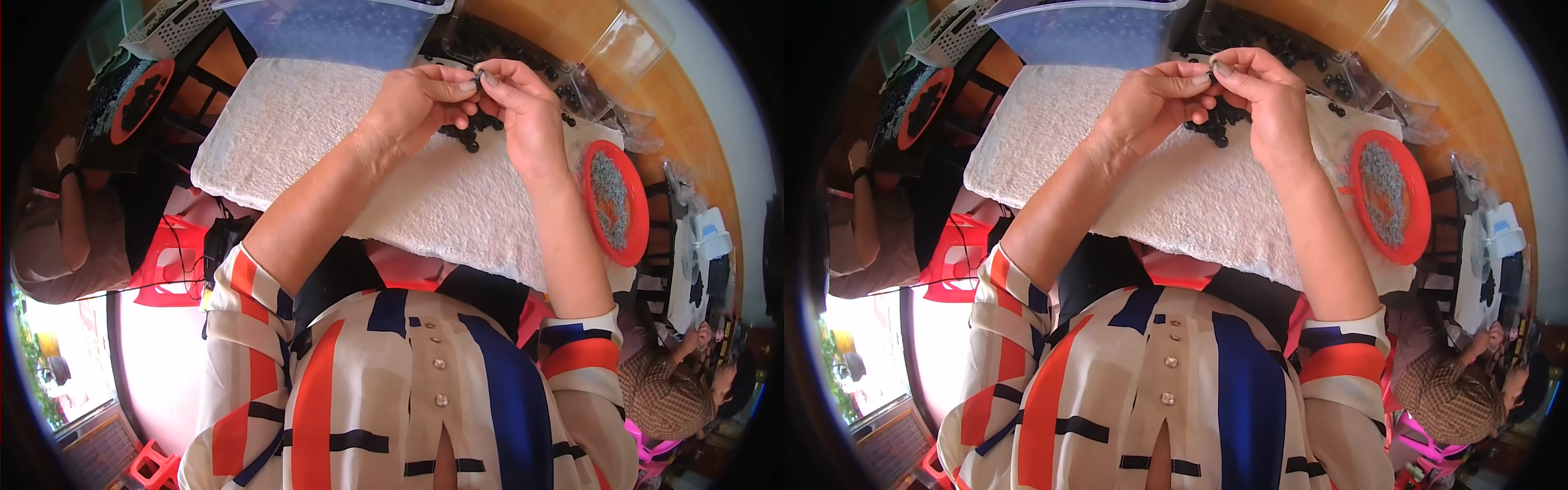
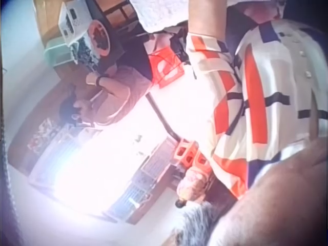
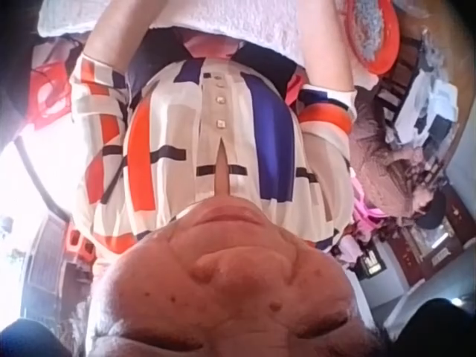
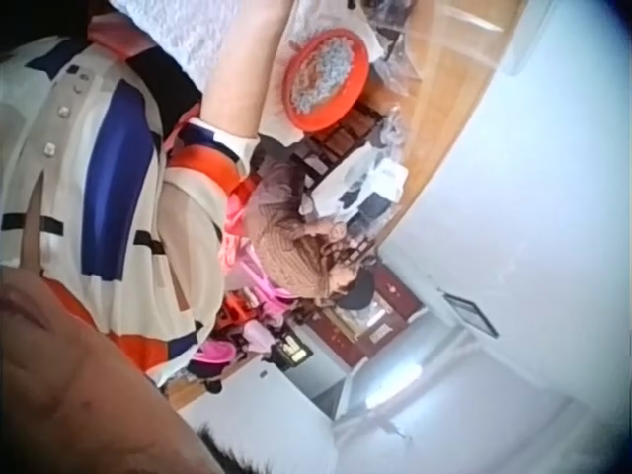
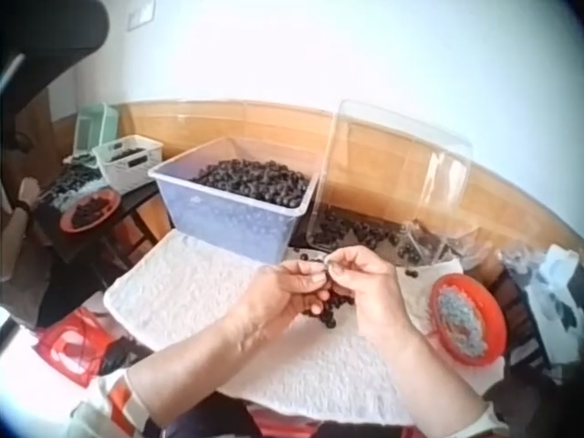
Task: Manually inspecting and trimming small black plastic components at a workstation.
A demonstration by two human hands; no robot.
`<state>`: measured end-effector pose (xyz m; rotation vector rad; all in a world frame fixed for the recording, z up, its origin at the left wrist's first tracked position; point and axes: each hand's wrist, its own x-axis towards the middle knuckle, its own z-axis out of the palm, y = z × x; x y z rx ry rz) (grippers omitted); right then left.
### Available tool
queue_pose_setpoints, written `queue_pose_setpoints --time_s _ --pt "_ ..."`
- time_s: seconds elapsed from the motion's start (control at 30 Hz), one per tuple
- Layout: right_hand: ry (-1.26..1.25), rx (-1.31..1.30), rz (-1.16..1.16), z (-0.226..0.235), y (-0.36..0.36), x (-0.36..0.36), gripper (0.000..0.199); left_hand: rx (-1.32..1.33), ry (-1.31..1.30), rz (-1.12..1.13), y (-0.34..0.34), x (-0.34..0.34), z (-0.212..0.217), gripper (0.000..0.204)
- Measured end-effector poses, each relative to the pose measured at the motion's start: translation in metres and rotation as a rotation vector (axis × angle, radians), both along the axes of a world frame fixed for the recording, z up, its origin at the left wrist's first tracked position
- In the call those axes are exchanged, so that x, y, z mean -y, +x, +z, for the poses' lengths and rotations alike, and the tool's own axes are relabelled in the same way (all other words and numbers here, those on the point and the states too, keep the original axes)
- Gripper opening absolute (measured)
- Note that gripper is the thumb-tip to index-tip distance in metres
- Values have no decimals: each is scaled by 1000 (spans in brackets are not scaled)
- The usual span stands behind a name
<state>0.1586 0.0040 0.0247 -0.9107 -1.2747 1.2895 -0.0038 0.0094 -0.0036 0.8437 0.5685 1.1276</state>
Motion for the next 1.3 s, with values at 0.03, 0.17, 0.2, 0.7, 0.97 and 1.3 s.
queue_pose_setpoints --time_s 0.03,0.17,0.2,0.7,0.97,1.3 --pt "21 -12 -19 0 -1 1 10 1 -4 3 0 1 0 18" --pt "112 62 -73 0 -1 6 10 54 33 -6 -1 -2 -4 19" --pt "110 61 -71 0 0 7 10 74 40 -10 -2 -3 -6 19" --pt "478 485 -143 -1 7 9 12 3 69 132 5 9 6 11" --pt "486 514 -128 0 9 8 12 -10 89 133 4 8 4 12" --pt "403 404 -120 1 8 10 13 8 76 108 4 8 3 13"
